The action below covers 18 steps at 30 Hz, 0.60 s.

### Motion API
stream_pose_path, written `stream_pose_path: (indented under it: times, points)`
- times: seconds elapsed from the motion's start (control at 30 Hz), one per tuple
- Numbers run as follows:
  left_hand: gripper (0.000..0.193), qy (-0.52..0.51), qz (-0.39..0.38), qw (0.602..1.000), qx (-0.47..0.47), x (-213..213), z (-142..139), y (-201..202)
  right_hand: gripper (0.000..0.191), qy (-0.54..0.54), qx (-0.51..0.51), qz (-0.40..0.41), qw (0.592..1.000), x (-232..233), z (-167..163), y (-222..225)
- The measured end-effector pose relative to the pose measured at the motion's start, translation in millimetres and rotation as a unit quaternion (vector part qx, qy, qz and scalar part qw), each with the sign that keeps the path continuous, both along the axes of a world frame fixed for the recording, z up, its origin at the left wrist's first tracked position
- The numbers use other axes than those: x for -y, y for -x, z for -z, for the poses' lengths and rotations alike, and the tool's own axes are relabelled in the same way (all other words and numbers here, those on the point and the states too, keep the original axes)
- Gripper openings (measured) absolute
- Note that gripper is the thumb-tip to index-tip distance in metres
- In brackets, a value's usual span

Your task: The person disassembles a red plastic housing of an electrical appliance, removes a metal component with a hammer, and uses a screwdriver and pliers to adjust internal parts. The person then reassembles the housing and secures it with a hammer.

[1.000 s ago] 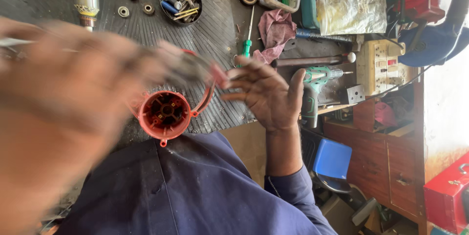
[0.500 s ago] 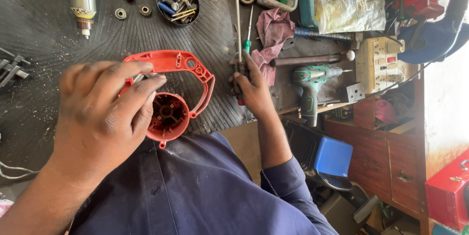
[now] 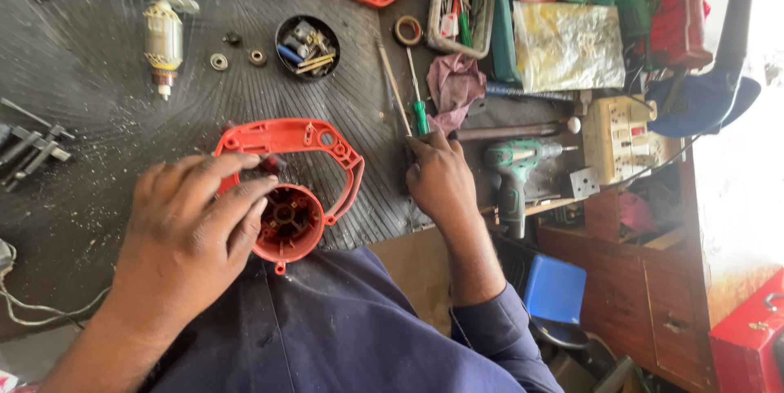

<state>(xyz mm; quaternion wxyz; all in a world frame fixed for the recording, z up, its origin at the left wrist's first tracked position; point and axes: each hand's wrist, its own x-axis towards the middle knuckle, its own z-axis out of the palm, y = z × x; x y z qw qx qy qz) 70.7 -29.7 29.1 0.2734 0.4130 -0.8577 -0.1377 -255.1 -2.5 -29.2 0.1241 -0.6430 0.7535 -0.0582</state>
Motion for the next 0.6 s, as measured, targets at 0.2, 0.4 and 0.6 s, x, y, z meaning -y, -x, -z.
stream_pose_path:
  times: [0.2, 0.4, 0.6]
  points:
    - [0.036, -0.015, -0.007, 1.0, -0.01, 3.5, -1.7, 1.3, 0.043, 0.02, -0.062, -0.037, 0.997, 11.9, 1.6, 2.7]
    - [0.048, -0.026, -0.004, 0.998, -0.055, 3.6, -1.4, 3.6, 0.035, -0.038, -0.154, -0.023, 0.987, 54.2, -21.7, 24.7]
    - [0.046, -0.025, -0.011, 0.999, -0.04, 3.3, -5.5, -0.9, 0.021, 0.25, -0.061, -0.036, 0.966, 156.0, -83.7, 82.7]
